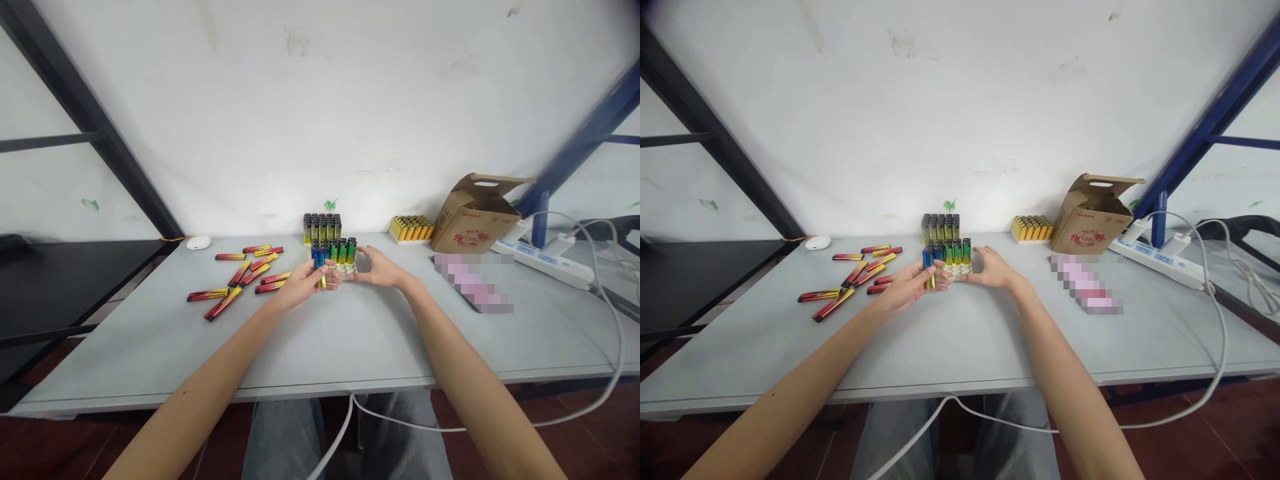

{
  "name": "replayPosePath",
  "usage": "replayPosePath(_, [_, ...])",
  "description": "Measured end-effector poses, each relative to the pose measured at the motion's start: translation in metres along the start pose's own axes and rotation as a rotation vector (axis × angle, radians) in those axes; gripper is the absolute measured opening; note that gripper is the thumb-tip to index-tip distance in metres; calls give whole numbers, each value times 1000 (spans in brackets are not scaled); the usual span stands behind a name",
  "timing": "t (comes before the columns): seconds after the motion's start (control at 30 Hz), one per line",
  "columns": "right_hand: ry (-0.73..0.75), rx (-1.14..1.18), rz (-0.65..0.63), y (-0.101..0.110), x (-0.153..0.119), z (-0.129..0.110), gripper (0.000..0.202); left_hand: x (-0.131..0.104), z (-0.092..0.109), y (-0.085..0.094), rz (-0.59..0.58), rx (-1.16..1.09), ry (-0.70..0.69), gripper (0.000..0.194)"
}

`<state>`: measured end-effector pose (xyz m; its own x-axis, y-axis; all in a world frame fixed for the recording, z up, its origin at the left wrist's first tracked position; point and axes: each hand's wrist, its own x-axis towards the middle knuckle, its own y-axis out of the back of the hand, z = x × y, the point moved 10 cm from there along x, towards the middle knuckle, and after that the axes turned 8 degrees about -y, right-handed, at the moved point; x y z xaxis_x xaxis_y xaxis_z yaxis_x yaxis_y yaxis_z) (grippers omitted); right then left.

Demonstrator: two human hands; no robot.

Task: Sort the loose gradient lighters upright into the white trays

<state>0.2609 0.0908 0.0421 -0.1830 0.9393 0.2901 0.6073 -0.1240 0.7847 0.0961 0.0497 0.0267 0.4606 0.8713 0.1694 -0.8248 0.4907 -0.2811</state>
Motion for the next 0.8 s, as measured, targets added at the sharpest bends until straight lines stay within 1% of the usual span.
replayPosePath(0.03, [-22,46,31,8,0,1,73,0,0,-1,-11,14,-5,27])
replayPosePath(0.07, [-29,103,90,19,-1,-1,68,0,0,-1,-18,28,-8,27])
replayPosePath(0.13, [3,225,266,44,-6,-11,46,2,-2,0,-22,55,-11,29])
replayPosePath(0.17, [30,279,335,52,-9,-18,36,2,-4,1,-29,65,-10,31])
replayPosePath(0.2, [61,322,364,55,-11,-27,29,3,-6,1,-41,72,-11,33])
replayPosePath(0.27, [113,380,330,50,-14,-47,22,4,-9,1,-72,89,-14,36])
replayPosePath(0.33, [137,416,256,38,-16,-64,20,4,-11,0,-100,118,-11,38])
replayPosePath(0.4, [144,445,189,27,-19,-75,20,4,-12,0,-111,153,-7,40])
replayPosePath(0.47, [140,466,147,18,-20,-80,21,2,-12,-2,-120,178,0,42])
replayPosePath(0.57, [107,517,108,11,-19,-79,21,1,-13,-5,-127,193,23,44])
replayPosePath(0.67, [58,623,74,6,-15,-73,21,1,-11,-6,-116,211,27,44])
replayPosePath(0.73, [24,700,87,9,-12,-67,22,1,-7,-5,-96,234,4,44])
replayPosePath(0.8, [-17,772,147,16,-9,-57,24,2,-2,-2,-66,265,-19,43])
